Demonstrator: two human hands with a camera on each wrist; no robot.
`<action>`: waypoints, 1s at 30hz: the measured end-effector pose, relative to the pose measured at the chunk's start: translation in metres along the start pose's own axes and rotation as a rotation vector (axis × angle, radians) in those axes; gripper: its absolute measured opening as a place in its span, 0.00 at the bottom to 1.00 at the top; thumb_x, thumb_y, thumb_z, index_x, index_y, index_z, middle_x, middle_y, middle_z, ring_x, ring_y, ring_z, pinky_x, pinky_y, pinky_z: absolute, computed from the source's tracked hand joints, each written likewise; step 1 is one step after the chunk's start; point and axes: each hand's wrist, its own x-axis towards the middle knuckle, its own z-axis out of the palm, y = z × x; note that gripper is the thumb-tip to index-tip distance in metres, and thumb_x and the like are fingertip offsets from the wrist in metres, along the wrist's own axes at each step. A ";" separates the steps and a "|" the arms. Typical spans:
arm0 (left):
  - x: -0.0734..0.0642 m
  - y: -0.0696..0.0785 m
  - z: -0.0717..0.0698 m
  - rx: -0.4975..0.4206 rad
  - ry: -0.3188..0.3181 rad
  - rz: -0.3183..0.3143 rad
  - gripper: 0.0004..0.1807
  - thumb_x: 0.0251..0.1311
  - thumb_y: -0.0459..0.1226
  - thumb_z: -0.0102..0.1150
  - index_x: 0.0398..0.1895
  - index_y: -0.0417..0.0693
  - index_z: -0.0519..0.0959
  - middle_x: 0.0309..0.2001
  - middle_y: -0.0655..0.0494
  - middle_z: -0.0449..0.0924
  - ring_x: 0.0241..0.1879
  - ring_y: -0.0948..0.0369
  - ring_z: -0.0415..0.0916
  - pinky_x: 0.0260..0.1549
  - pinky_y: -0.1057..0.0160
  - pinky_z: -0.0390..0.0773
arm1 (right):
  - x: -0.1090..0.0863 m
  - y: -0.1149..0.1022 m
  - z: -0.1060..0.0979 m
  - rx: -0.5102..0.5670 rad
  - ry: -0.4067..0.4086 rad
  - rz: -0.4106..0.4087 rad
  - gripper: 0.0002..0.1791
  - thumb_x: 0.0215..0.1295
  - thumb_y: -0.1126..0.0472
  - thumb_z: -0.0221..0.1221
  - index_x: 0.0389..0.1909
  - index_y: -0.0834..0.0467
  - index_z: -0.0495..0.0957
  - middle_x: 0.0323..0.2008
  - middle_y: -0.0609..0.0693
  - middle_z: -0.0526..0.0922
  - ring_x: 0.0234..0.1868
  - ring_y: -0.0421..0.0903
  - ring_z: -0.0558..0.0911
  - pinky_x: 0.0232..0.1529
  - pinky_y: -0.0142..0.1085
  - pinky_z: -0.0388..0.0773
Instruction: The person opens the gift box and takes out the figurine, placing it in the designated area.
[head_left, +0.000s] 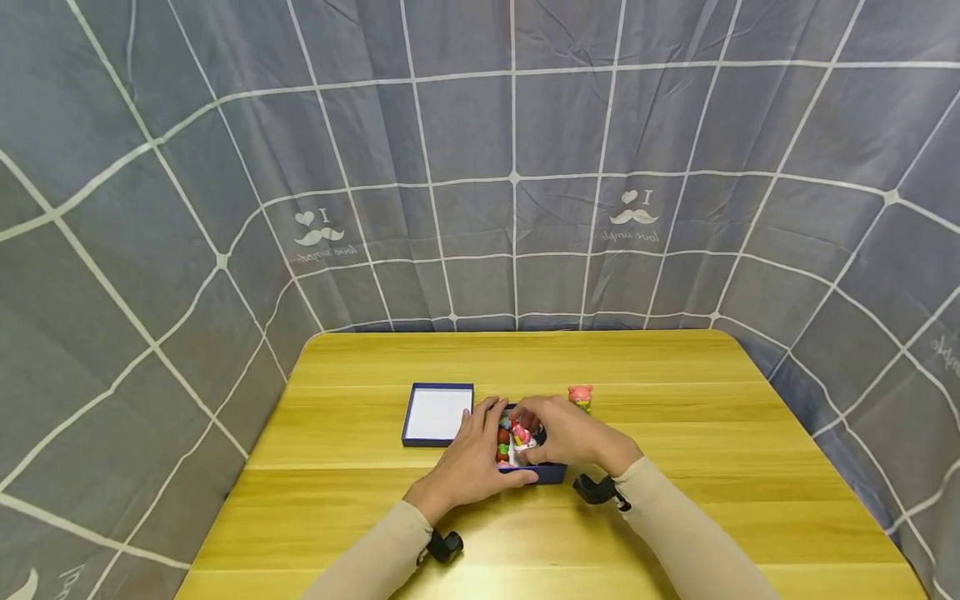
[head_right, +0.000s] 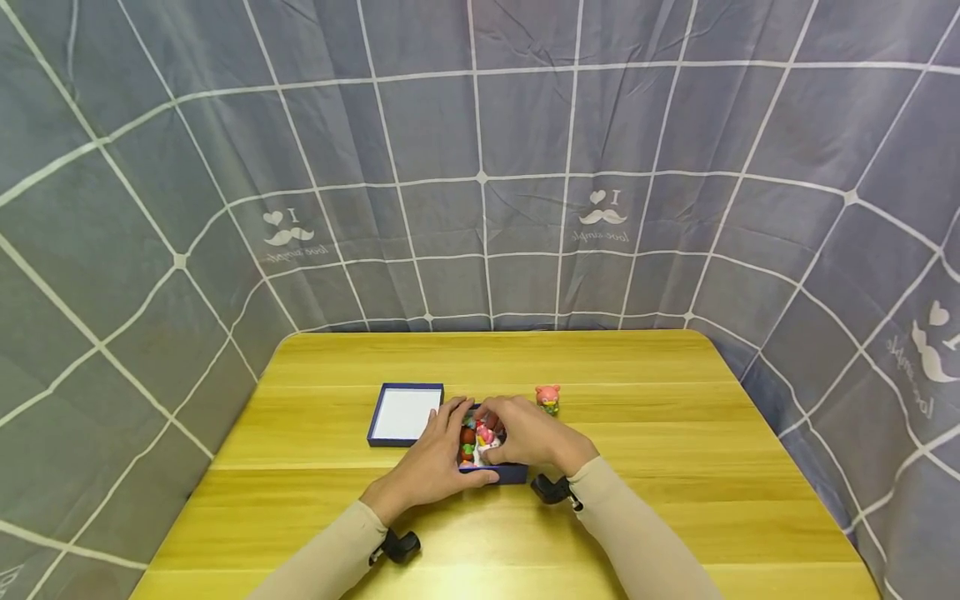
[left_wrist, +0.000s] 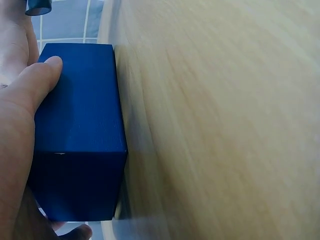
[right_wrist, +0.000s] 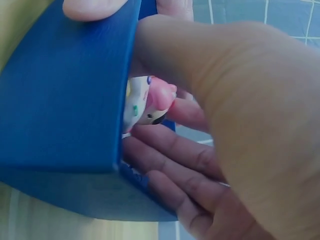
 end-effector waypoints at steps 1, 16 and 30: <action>0.000 0.000 0.000 -0.001 0.002 -0.001 0.70 0.67 0.72 0.76 0.97 0.45 0.52 0.94 0.38 0.51 0.93 0.36 0.56 0.92 0.24 0.51 | 0.000 0.001 0.000 0.005 0.010 0.001 0.31 0.70 0.55 0.83 0.69 0.58 0.85 0.53 0.46 0.92 0.52 0.42 0.89 0.55 0.40 0.91; -0.003 -0.001 -0.003 -0.010 -0.004 -0.012 0.70 0.67 0.73 0.75 0.98 0.47 0.51 0.95 0.39 0.50 0.93 0.37 0.57 0.93 0.26 0.51 | -0.004 0.008 0.002 0.128 0.168 -0.053 0.31 0.68 0.59 0.84 0.66 0.56 0.80 0.56 0.49 0.87 0.50 0.38 0.88 0.54 0.33 0.92; -0.003 0.001 -0.003 0.033 -0.004 -0.021 0.71 0.66 0.77 0.73 0.98 0.48 0.51 0.95 0.41 0.51 0.93 0.37 0.59 0.93 0.28 0.52 | -0.004 0.010 0.003 0.160 0.316 -0.053 0.35 0.68 0.59 0.85 0.67 0.56 0.74 0.55 0.50 0.89 0.53 0.44 0.91 0.54 0.35 0.94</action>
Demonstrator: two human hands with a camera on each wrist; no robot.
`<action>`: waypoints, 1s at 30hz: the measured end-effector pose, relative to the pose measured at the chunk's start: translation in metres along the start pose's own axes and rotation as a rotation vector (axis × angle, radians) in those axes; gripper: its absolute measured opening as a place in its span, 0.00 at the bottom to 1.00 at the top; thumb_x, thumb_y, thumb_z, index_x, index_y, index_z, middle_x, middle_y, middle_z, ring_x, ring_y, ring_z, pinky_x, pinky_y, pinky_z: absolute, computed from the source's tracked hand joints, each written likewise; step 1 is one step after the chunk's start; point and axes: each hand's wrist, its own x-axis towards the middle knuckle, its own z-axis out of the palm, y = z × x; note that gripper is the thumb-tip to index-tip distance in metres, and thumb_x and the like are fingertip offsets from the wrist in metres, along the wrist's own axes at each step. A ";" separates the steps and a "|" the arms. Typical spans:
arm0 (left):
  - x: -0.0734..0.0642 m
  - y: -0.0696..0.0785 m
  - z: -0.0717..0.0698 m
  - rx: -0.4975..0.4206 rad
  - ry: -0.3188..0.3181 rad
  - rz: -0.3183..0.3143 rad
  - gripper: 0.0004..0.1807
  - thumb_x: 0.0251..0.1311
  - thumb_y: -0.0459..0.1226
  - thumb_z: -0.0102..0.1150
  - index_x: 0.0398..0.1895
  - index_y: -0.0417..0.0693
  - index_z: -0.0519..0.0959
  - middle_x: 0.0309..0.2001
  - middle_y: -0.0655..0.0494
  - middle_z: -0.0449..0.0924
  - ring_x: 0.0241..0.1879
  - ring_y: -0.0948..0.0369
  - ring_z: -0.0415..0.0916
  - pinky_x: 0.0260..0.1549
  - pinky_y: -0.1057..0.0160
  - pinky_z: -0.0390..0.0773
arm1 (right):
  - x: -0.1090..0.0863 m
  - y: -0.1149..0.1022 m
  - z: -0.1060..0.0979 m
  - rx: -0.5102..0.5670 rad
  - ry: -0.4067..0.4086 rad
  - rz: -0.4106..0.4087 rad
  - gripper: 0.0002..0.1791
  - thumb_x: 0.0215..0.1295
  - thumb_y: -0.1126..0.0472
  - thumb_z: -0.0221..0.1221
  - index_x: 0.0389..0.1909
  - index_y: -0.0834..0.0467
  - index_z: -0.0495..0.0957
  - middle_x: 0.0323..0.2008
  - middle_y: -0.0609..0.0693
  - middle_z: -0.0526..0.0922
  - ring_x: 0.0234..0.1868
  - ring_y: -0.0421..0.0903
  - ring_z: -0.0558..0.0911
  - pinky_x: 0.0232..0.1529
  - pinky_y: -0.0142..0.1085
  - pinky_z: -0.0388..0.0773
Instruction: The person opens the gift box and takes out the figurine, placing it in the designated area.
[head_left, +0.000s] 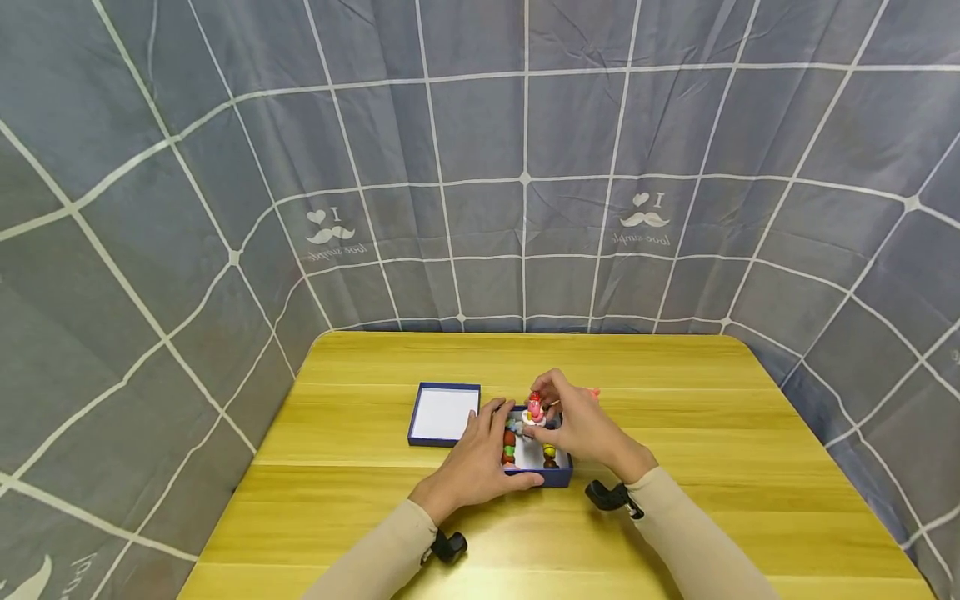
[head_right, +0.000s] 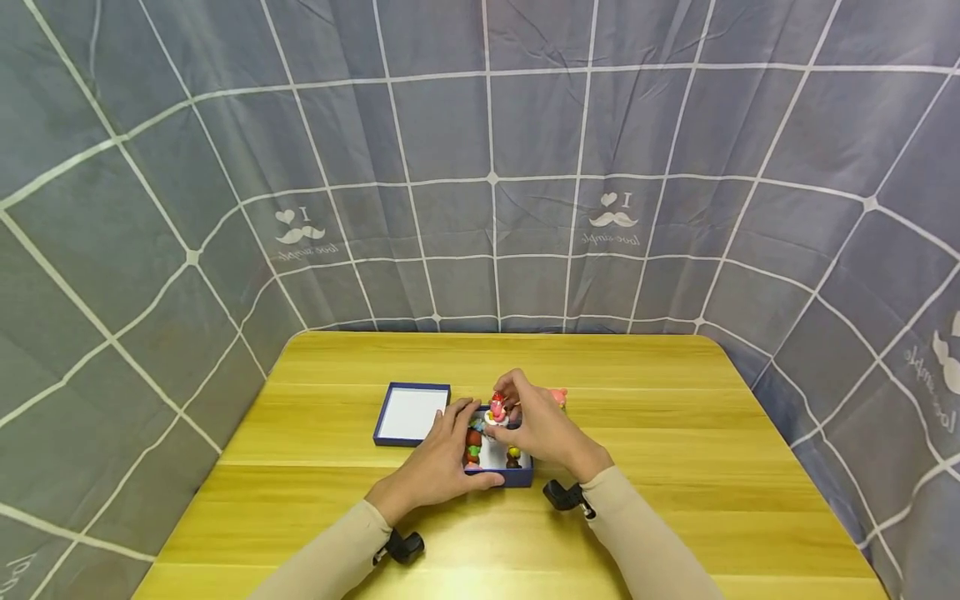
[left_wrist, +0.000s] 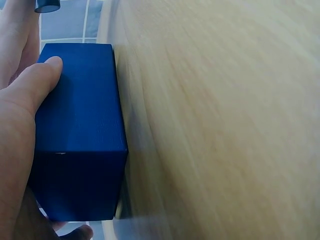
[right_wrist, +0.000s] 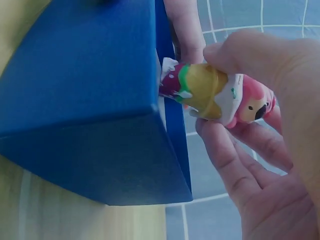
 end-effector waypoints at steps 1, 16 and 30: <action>0.000 0.000 0.000 0.002 0.000 0.001 0.71 0.66 0.77 0.73 0.98 0.48 0.51 0.95 0.41 0.52 0.93 0.37 0.58 0.93 0.28 0.53 | 0.000 0.000 0.000 0.005 0.007 -0.005 0.35 0.68 0.58 0.85 0.67 0.56 0.74 0.55 0.50 0.89 0.54 0.45 0.91 0.53 0.35 0.94; -0.002 0.001 -0.001 -0.001 0.003 0.004 0.72 0.66 0.76 0.73 0.98 0.46 0.51 0.94 0.40 0.52 0.93 0.37 0.59 0.93 0.27 0.52 | 0.003 0.000 0.000 -0.053 0.077 -0.003 0.33 0.70 0.51 0.84 0.67 0.55 0.78 0.44 0.43 0.91 0.44 0.40 0.91 0.47 0.37 0.91; -0.001 0.000 -0.001 0.006 -0.003 -0.004 0.72 0.66 0.76 0.73 0.98 0.47 0.51 0.94 0.40 0.51 0.92 0.35 0.59 0.93 0.28 0.52 | 0.001 0.001 -0.009 -0.044 0.091 0.008 0.34 0.69 0.54 0.84 0.69 0.56 0.79 0.45 0.46 0.91 0.44 0.41 0.92 0.50 0.40 0.96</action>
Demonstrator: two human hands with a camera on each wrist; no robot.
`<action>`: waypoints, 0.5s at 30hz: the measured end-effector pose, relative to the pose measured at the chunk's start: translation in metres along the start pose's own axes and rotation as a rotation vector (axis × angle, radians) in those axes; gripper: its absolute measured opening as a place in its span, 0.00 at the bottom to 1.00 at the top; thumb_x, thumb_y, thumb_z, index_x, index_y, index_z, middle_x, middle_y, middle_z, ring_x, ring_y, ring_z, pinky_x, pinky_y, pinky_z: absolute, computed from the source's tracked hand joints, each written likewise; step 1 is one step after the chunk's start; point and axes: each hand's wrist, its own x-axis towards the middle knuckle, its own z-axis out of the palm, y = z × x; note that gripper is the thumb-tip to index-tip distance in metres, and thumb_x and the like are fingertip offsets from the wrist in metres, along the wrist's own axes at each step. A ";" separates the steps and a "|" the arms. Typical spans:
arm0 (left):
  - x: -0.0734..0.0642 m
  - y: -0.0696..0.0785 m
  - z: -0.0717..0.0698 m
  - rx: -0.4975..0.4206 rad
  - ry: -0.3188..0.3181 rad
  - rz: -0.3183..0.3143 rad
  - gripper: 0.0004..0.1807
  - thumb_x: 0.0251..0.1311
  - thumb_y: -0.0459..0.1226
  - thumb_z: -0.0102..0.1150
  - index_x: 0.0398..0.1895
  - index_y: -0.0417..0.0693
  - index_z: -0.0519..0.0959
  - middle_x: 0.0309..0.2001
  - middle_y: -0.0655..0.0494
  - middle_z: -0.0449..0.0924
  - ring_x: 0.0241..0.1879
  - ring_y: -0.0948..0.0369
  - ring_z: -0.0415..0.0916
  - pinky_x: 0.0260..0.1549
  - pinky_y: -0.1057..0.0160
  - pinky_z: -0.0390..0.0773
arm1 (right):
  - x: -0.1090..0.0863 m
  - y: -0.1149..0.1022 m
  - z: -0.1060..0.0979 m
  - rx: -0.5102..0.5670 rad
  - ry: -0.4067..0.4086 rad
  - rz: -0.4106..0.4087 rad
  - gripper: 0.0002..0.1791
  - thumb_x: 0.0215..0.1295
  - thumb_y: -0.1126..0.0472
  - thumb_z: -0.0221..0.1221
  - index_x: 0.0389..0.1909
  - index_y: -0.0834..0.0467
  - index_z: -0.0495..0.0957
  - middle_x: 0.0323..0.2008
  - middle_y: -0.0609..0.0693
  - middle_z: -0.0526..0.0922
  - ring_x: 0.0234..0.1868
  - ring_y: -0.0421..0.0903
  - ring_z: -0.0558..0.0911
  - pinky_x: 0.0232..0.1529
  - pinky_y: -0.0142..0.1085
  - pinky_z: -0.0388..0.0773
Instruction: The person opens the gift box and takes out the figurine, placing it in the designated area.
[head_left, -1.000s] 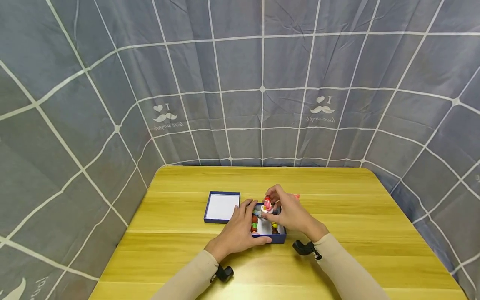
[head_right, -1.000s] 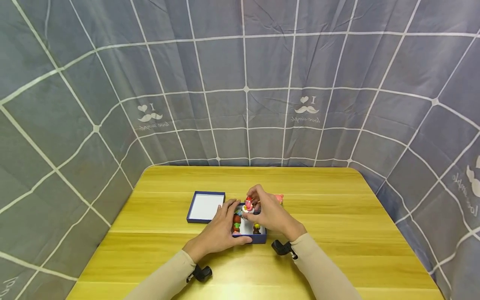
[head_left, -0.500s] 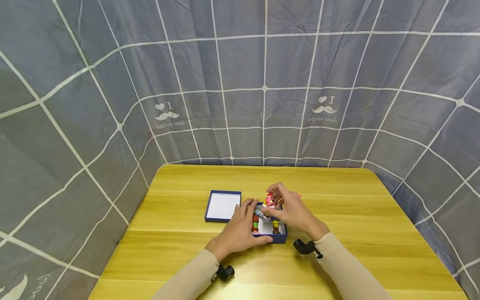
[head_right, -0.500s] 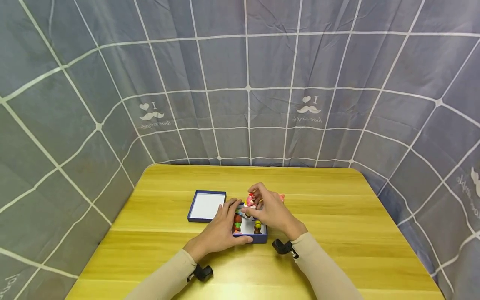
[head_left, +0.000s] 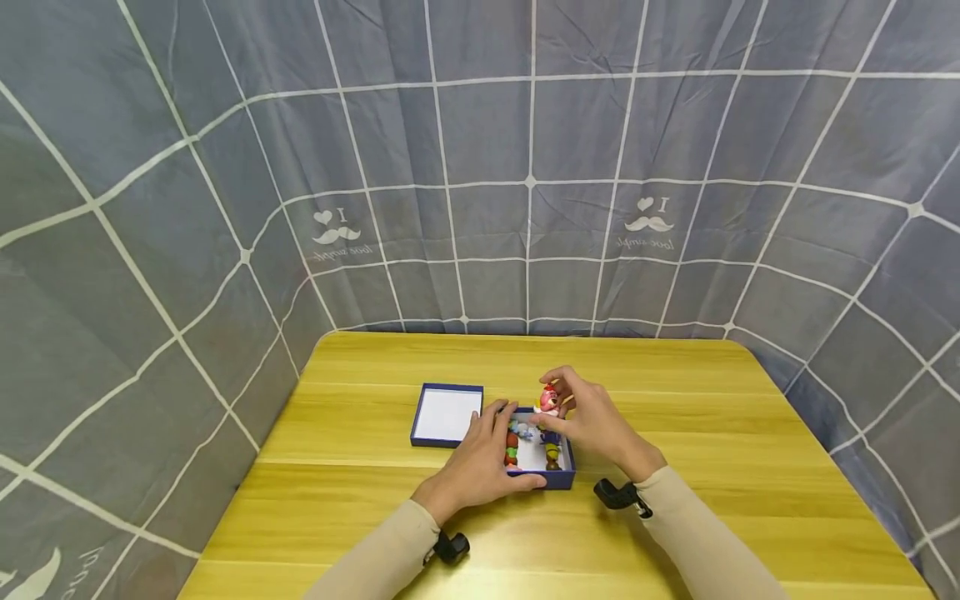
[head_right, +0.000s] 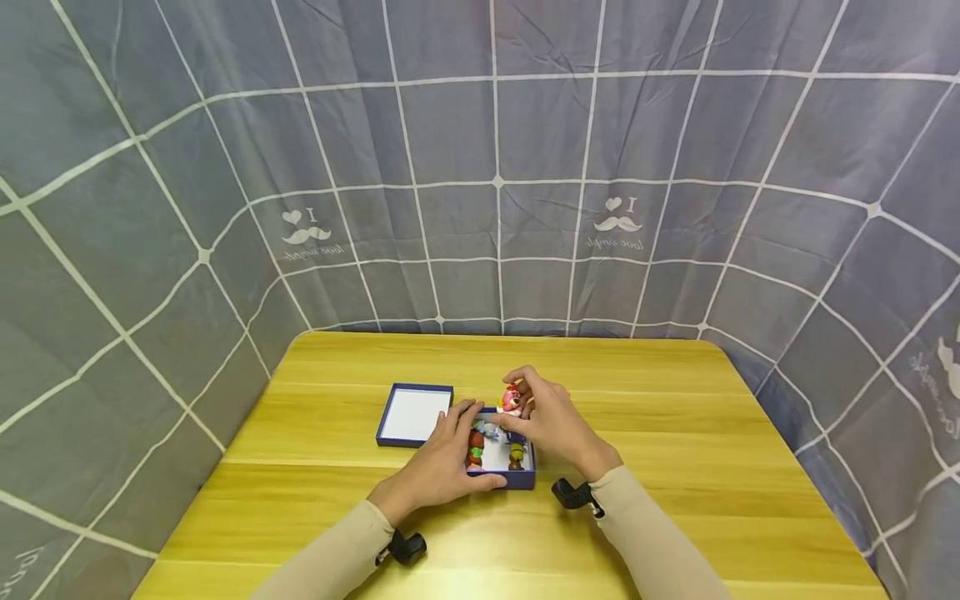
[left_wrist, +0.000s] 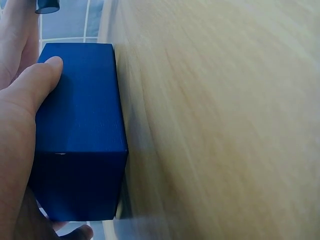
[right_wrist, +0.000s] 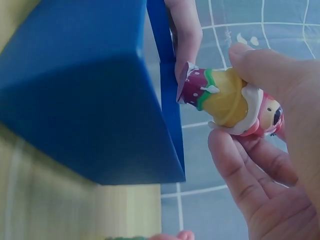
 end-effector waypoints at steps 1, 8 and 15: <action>0.000 0.000 0.001 -0.002 -0.003 0.001 0.72 0.66 0.76 0.73 0.98 0.47 0.51 0.94 0.40 0.51 0.92 0.35 0.59 0.93 0.28 0.52 | -0.001 0.001 -0.001 -0.003 0.003 0.004 0.34 0.69 0.54 0.85 0.69 0.56 0.79 0.45 0.46 0.92 0.44 0.42 0.92 0.50 0.40 0.96; 0.000 0.001 0.002 0.008 0.000 -0.003 0.72 0.66 0.77 0.73 0.98 0.48 0.51 0.94 0.41 0.52 0.92 0.35 0.60 0.94 0.29 0.53 | -0.002 0.008 -0.011 -0.027 0.031 -0.002 0.33 0.69 0.56 0.85 0.69 0.59 0.80 0.46 0.49 0.93 0.42 0.42 0.92 0.46 0.34 0.94; 0.000 0.001 0.000 0.000 0.003 -0.004 0.72 0.66 0.77 0.73 0.98 0.47 0.50 0.94 0.41 0.52 0.92 0.36 0.60 0.94 0.29 0.52 | -0.002 0.015 -0.022 -0.069 0.052 -0.006 0.33 0.68 0.56 0.85 0.68 0.60 0.81 0.46 0.50 0.93 0.44 0.44 0.93 0.47 0.36 0.95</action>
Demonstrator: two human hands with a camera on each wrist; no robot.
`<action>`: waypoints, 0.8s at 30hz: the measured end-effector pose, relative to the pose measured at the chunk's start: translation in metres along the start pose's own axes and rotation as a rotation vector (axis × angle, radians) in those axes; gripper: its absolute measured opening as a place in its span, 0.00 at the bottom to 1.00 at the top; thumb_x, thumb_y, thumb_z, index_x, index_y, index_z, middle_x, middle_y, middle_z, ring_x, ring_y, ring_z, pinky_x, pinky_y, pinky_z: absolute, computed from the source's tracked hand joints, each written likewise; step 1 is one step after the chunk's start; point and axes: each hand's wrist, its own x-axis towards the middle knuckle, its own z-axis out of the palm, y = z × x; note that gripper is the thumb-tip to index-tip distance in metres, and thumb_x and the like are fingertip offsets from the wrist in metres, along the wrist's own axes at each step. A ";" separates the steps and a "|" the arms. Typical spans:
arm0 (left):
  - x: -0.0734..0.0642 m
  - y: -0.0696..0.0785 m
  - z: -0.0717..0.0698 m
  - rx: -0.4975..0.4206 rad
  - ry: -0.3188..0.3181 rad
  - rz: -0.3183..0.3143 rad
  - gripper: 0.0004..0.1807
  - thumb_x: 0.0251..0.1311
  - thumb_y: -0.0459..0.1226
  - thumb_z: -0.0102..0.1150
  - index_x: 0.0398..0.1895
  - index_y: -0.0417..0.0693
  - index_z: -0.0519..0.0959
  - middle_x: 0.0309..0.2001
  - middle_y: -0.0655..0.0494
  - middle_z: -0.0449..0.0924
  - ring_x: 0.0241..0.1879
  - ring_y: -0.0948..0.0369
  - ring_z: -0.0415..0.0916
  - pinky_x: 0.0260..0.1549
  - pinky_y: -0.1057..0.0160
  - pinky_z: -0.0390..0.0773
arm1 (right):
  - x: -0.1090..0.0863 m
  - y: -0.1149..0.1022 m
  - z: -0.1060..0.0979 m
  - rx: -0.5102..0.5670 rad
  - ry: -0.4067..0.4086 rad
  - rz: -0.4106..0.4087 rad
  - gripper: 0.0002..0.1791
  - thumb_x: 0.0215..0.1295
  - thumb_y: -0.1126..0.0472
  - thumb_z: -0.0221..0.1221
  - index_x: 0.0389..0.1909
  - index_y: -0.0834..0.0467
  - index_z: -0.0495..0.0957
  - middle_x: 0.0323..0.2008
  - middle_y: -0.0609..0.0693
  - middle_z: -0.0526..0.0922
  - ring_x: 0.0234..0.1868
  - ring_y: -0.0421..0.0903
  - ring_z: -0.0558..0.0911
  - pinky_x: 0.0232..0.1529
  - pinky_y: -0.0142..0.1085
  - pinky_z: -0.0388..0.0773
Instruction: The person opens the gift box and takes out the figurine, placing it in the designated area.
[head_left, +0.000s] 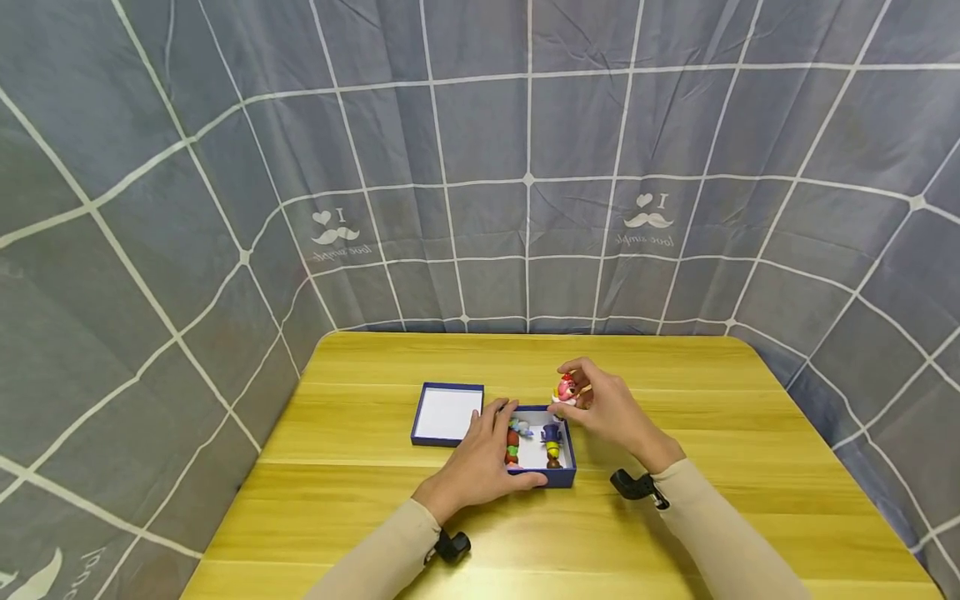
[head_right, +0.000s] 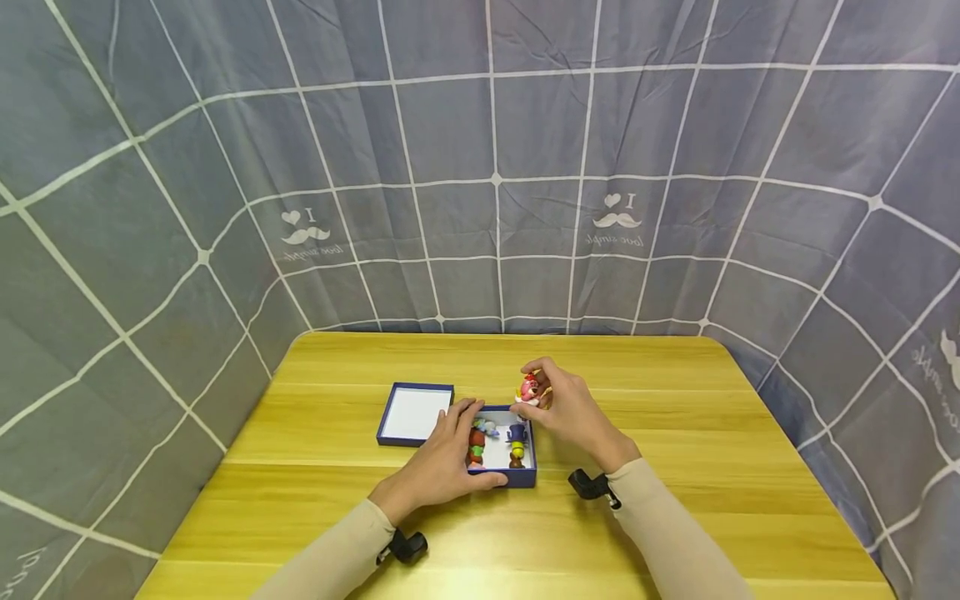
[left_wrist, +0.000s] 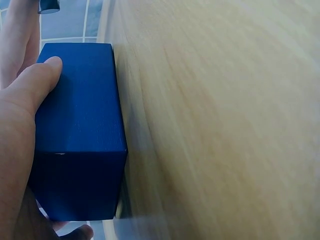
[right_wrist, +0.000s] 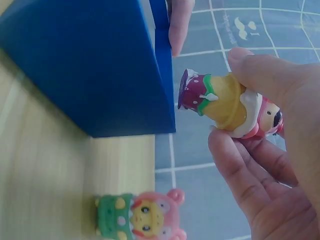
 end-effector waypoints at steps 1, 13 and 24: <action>0.000 0.000 0.000 -0.001 0.000 0.000 0.72 0.66 0.76 0.73 0.98 0.47 0.50 0.94 0.41 0.52 0.92 0.36 0.60 0.94 0.29 0.52 | 0.000 0.001 -0.001 -0.006 0.004 -0.002 0.33 0.68 0.56 0.85 0.68 0.60 0.81 0.46 0.50 0.93 0.44 0.45 0.94 0.47 0.37 0.95; 0.000 0.000 0.002 -0.024 -0.009 -0.013 0.72 0.66 0.75 0.74 0.98 0.49 0.49 0.95 0.42 0.50 0.93 0.36 0.59 0.95 0.31 0.50 | -0.001 0.018 -0.022 -0.046 0.065 0.034 0.35 0.70 0.58 0.84 0.71 0.63 0.79 0.50 0.57 0.94 0.47 0.54 0.96 0.42 0.37 0.94; 0.000 -0.002 0.002 -0.005 0.003 0.007 0.72 0.66 0.76 0.73 0.98 0.48 0.50 0.95 0.41 0.51 0.93 0.37 0.59 0.95 0.31 0.51 | -0.002 0.028 -0.031 -0.072 0.125 -0.036 0.31 0.71 0.65 0.82 0.70 0.65 0.81 0.50 0.59 0.93 0.43 0.55 0.96 0.45 0.49 0.98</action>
